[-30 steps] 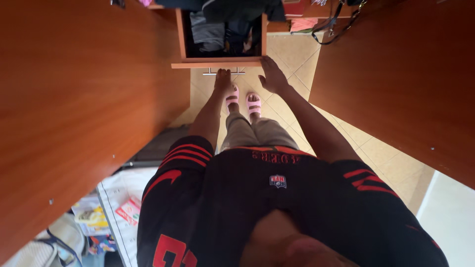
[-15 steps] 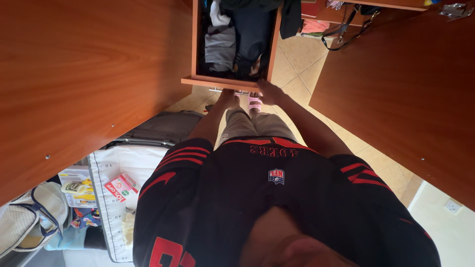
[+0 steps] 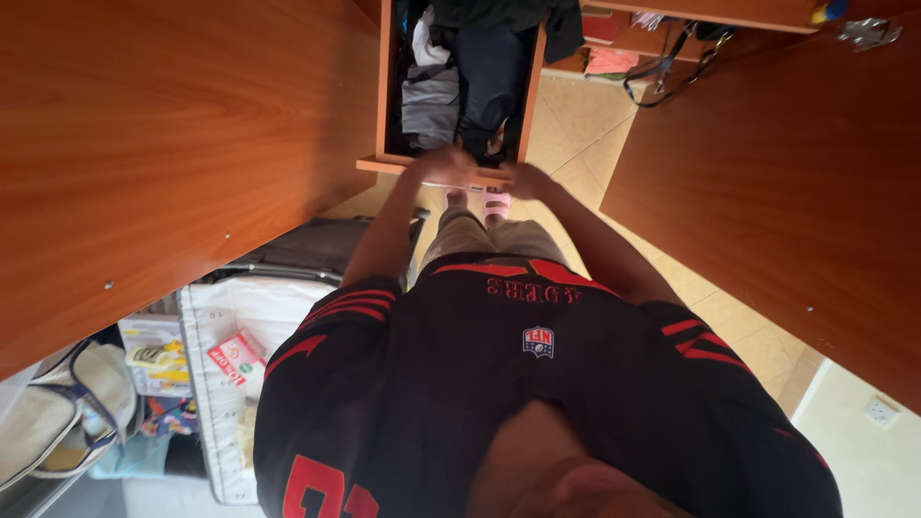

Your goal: The person removes a packaged toothbrush and places it on a surface, then opens a closet drawer. They take out a pouch and various clothing items, folding them by hand and packing them into luggage.

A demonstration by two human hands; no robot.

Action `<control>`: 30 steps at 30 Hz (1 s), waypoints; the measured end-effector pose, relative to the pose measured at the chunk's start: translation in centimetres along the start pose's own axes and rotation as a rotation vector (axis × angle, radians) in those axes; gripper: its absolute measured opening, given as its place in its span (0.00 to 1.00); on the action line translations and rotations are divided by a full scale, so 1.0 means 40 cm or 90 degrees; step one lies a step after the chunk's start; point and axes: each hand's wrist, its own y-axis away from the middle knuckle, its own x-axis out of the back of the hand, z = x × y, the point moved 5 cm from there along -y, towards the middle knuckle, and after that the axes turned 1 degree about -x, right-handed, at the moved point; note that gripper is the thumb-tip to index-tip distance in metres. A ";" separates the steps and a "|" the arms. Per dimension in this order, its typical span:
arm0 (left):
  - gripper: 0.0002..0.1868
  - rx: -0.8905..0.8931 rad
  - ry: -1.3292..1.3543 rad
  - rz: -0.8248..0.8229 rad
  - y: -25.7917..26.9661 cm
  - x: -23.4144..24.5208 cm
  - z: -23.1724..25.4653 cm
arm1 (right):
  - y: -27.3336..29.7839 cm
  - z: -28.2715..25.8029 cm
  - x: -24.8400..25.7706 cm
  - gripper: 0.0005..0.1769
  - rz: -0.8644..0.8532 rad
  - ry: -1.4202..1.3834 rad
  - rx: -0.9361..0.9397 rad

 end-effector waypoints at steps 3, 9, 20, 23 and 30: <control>0.15 -0.005 0.186 0.477 0.033 0.194 -0.017 | 0.021 0.007 0.034 0.32 0.035 -0.015 -0.052; 0.36 0.237 0.002 0.774 0.037 0.285 -0.021 | 0.042 -0.011 0.106 0.31 0.167 -0.070 -0.015; 0.45 0.401 0.044 0.615 0.046 0.235 -0.025 | 0.029 -0.028 0.137 0.25 0.182 -0.134 -0.003; 0.39 0.054 0.037 0.763 0.074 0.227 0.038 | -0.014 -0.022 0.156 0.26 0.193 -0.167 -0.037; 0.25 -0.049 0.211 0.797 0.165 0.302 0.113 | -0.072 -0.079 0.241 0.57 0.244 -0.400 0.048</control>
